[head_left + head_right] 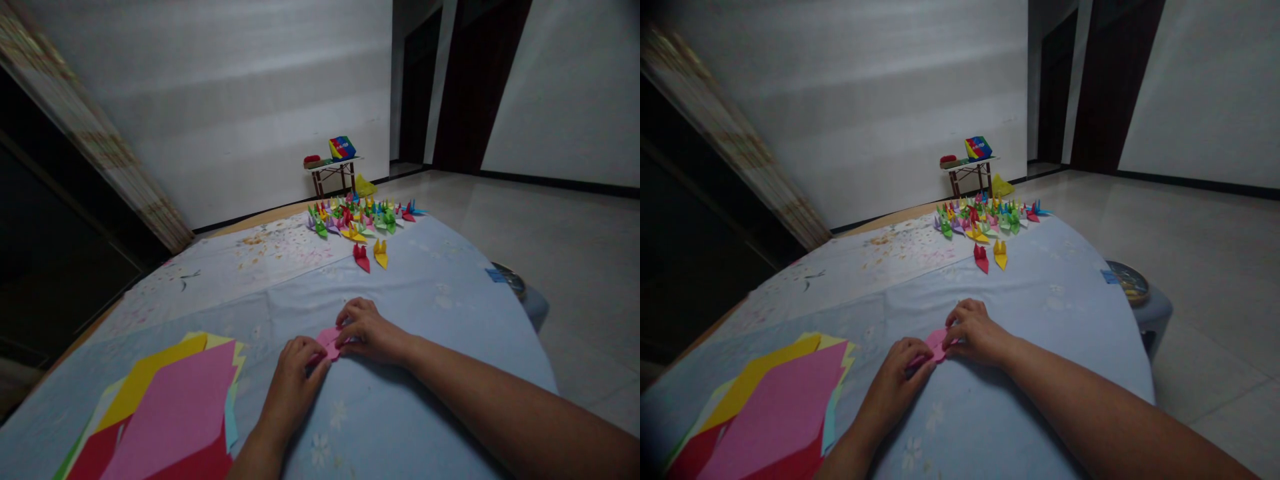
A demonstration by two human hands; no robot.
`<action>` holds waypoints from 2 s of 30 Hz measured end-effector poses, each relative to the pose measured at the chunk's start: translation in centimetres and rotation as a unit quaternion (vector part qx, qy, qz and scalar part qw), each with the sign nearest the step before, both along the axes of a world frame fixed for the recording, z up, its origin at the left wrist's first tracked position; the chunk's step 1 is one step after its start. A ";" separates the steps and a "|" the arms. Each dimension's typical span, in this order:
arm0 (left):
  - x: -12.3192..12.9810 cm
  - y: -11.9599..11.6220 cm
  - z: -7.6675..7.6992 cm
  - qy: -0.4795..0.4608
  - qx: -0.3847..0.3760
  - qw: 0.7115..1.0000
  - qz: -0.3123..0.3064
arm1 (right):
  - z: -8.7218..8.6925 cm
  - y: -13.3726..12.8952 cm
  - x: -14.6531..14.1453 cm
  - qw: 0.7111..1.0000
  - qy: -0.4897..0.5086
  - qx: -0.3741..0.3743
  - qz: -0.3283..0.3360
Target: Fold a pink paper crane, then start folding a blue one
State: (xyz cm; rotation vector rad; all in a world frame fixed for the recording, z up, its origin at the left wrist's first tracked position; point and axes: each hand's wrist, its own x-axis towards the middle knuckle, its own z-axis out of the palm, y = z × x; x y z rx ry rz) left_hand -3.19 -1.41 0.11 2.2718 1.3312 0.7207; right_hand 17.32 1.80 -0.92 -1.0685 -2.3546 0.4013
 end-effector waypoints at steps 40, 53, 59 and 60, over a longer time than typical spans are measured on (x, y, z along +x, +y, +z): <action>1.4 -0.1 -0.8 0.040 0.011 0.992 0.120 | 0.0 -0.4 -1.2 0.998 -0.017 -0.049 -0.042; 1.6 -0.7 -0.4 0.035 -0.013 0.993 0.113 | 0.1 -0.4 -1.3 0.997 -0.042 -0.055 -0.021; 1.7 -0.9 -0.4 0.052 0.003 0.990 0.128 | 0.2 -0.5 -1.6 0.995 -0.053 -0.072 -0.049; 1.7 -0.8 -0.4 0.051 0.004 0.991 0.127 | 0.2 -0.5 -1.7 0.994 -0.051 -0.076 -0.053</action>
